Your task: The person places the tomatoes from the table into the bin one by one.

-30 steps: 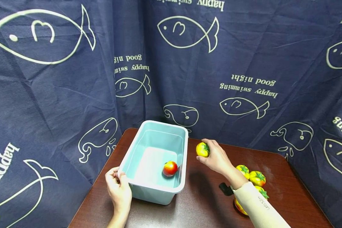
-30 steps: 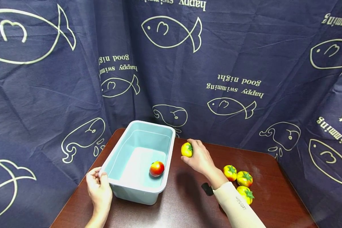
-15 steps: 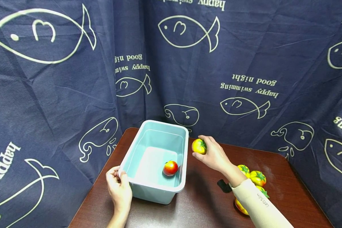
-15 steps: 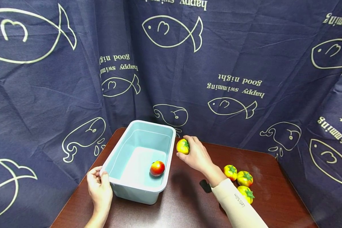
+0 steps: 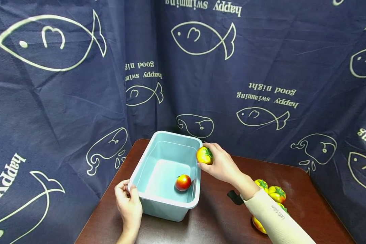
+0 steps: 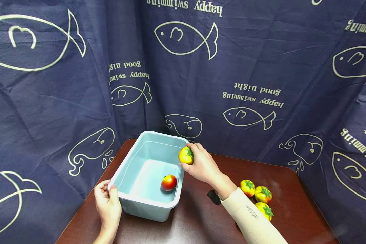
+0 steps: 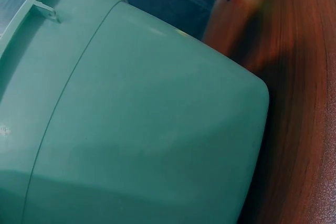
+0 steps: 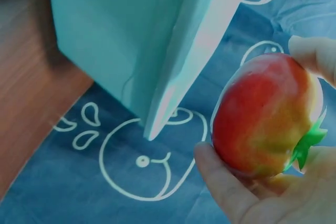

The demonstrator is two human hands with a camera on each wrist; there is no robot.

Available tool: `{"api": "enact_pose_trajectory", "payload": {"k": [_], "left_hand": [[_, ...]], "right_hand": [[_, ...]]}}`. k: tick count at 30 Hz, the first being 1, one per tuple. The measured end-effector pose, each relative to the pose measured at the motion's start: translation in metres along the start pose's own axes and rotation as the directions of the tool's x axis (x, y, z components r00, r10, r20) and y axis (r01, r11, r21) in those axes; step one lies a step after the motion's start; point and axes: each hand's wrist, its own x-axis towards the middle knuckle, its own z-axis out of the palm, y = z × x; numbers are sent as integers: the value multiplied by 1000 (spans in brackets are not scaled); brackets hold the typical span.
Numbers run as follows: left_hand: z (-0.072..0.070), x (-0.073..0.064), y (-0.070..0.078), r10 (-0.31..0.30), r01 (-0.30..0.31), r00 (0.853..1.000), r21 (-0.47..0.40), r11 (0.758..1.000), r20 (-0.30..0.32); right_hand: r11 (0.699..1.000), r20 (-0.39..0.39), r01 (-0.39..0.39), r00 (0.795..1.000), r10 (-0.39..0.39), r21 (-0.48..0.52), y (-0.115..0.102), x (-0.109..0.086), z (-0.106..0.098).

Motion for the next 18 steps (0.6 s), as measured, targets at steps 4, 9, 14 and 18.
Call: {"api": "enact_pose_trajectory", "payload": {"k": [4,9,14,18], "left_hand": [[0,0,-1,-2,2,1000,-3,1000,5],[-1,1,-1,2,-2,1000,-24,1000,13],[-1,2,-1,18,-18,1000,-15,1000,8],[-2,2,-1,22,-22,1000,4,1000,6]], "right_hand": [[999,18,31,999,-31,-6,-9,2,2],[998,33,66,997,-65,-11,-17,4,4],[995,33,96,995,-95,-24,-23,7,5],[994,45,107,993,-106,-21,-27,9,7]]}}
